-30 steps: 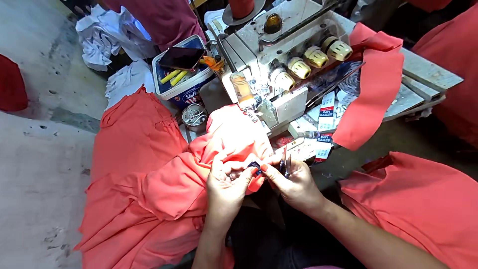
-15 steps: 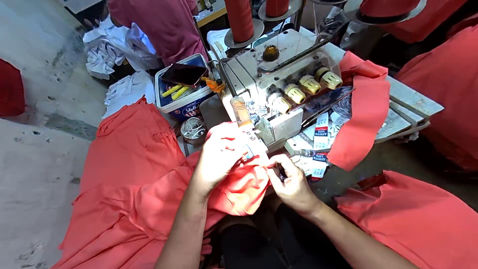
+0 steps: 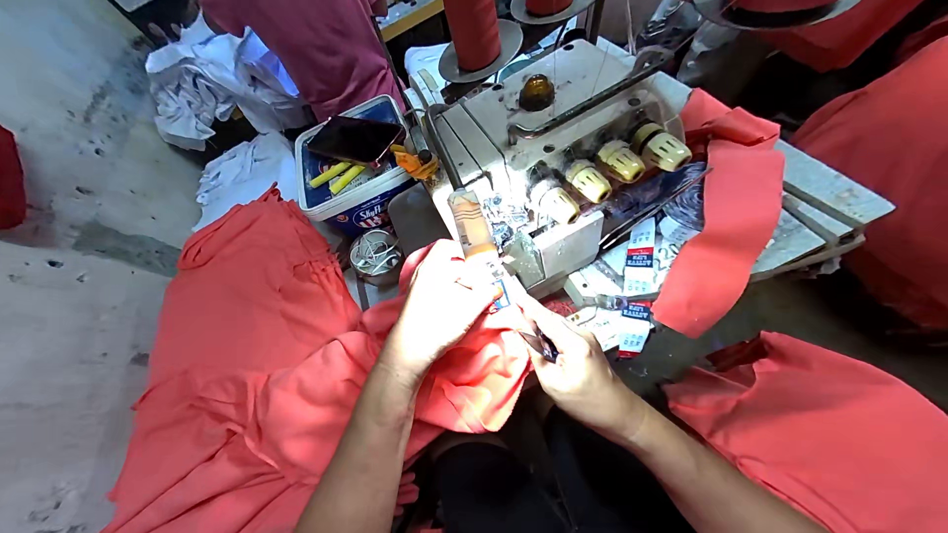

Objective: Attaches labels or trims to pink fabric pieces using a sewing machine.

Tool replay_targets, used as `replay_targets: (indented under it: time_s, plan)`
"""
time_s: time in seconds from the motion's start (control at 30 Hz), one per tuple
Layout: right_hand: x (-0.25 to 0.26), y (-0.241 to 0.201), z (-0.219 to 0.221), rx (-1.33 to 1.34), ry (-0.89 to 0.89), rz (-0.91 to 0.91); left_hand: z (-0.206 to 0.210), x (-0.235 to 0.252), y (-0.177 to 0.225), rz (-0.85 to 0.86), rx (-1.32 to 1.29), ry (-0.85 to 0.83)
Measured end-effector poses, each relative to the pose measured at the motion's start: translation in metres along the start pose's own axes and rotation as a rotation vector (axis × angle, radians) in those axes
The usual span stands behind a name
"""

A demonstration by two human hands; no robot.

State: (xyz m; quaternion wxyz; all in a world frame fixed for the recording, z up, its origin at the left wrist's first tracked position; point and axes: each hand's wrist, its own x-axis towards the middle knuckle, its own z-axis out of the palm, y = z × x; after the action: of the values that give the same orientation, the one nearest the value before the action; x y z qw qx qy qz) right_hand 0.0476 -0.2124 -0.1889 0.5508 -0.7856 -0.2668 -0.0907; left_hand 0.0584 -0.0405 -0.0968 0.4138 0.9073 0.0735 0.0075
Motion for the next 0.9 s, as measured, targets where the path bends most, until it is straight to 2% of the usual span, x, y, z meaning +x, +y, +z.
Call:
replay_targets:
  time_s: [0.2, 0.3, 0.37, 0.6, 0.9]
  plan:
    - [0.002, -0.001, -0.002, -0.006, -0.016, 0.007, 0.012, -0.008, -0.005, 0.144, 0.174, 0.127]
    - [0.003, -0.002, -0.003, 0.006, -0.019, 0.015, 0.025, -0.022, -0.015, 0.462, 0.447, 0.267]
    - [0.003, -0.002, -0.004, 0.012, -0.020, 0.021, 0.030, -0.031, -0.020, 0.574, 0.554, 0.290]
    - [0.004, -0.001, 0.001, 0.216, -0.039, 0.050, 0.033, -0.038, -0.029, 0.664, 0.614, 0.338]
    - [-0.001, 0.002, 0.005, 0.253, 0.016, 0.031, 0.038, -0.038, -0.022, 0.670, 0.691, 0.373]
